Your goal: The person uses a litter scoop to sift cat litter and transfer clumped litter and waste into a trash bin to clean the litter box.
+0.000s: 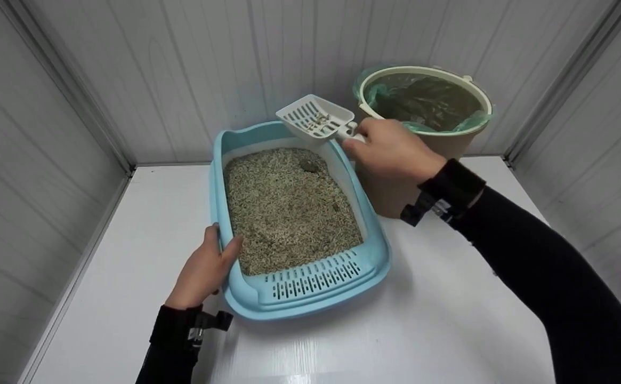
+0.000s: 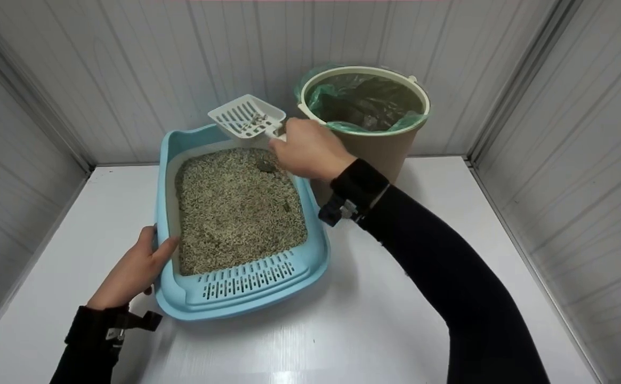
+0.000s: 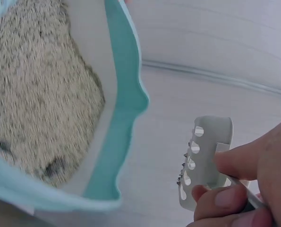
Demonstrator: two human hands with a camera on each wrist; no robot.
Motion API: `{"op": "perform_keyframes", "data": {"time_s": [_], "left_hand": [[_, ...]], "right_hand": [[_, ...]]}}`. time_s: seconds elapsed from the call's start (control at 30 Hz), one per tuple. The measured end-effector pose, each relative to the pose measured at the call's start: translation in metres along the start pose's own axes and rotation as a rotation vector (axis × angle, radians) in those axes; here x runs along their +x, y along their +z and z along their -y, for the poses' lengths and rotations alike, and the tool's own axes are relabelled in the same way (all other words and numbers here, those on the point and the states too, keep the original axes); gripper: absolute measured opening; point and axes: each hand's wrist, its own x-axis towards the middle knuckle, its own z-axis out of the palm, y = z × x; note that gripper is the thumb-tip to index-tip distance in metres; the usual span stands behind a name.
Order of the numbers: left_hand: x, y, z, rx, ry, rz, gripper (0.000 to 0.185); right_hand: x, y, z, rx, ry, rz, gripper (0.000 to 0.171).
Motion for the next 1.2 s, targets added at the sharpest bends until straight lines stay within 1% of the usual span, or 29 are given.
{"op": "perform_keyframes", "data": {"time_s": [0.13,0.3,0.43,0.57,0.67,0.83,0.9,0.97,1.0,1.07,1.1,1.13,1.2], "left_hand": [[0.0,-0.001,0.0,0.004,0.006,0.006,0.093],[-0.001,-0.003,0.001,0.004,0.004,0.005,0.092],[-0.002,-0.004,0.003,-0.007,-0.006,0.005,0.091],[-0.003,-0.006,0.006,-0.014,-0.01,0.004,0.089],[-0.003,-0.006,0.006,-0.018,-0.01,0.005,0.09],[-0.004,-0.006,0.006,-0.015,-0.025,0.008,0.09],[-0.004,-0.006,0.006,-0.012,-0.024,0.009,0.089],[-0.004,-0.005,0.006,-0.008,-0.019,0.008,0.09],[-0.004,-0.005,0.006,-0.007,-0.014,0.007,0.09],[-0.004,-0.005,0.006,-0.007,-0.008,0.007,0.09],[-0.004,-0.005,0.006,-0.007,-0.007,0.008,0.09],[-0.004,-0.005,0.006,-0.008,-0.007,0.008,0.09],[-0.004,-0.005,0.005,-0.011,-0.009,0.01,0.091]], "right_hand": [[-0.008,-0.036,-0.014,-0.033,0.047,-0.042,0.047],[-0.011,-0.072,-0.038,-0.104,0.093,-0.084,0.051],[-0.008,-0.094,-0.062,-0.126,0.135,-0.069,0.052],[-0.008,-0.106,-0.084,-0.16,0.196,-0.035,0.051],[-0.009,-0.109,-0.097,-0.227,0.22,-0.034,0.047],[-0.012,-0.109,-0.107,-0.333,0.226,-0.031,0.037],[-0.013,-0.108,-0.109,-0.364,0.221,-0.042,0.025],[-0.015,-0.107,-0.111,-0.417,0.206,-0.07,0.012],[-0.015,-0.106,-0.112,-0.452,0.196,-0.085,0.011],[-0.016,-0.104,-0.113,-0.534,0.146,-0.133,0.024],[-0.017,-0.103,-0.114,-0.587,0.112,-0.158,0.027],[-0.017,-0.1,-0.115,-0.641,0.072,-0.189,0.028],[-0.019,-0.095,-0.119,-0.751,-0.036,-0.277,0.025]]}}
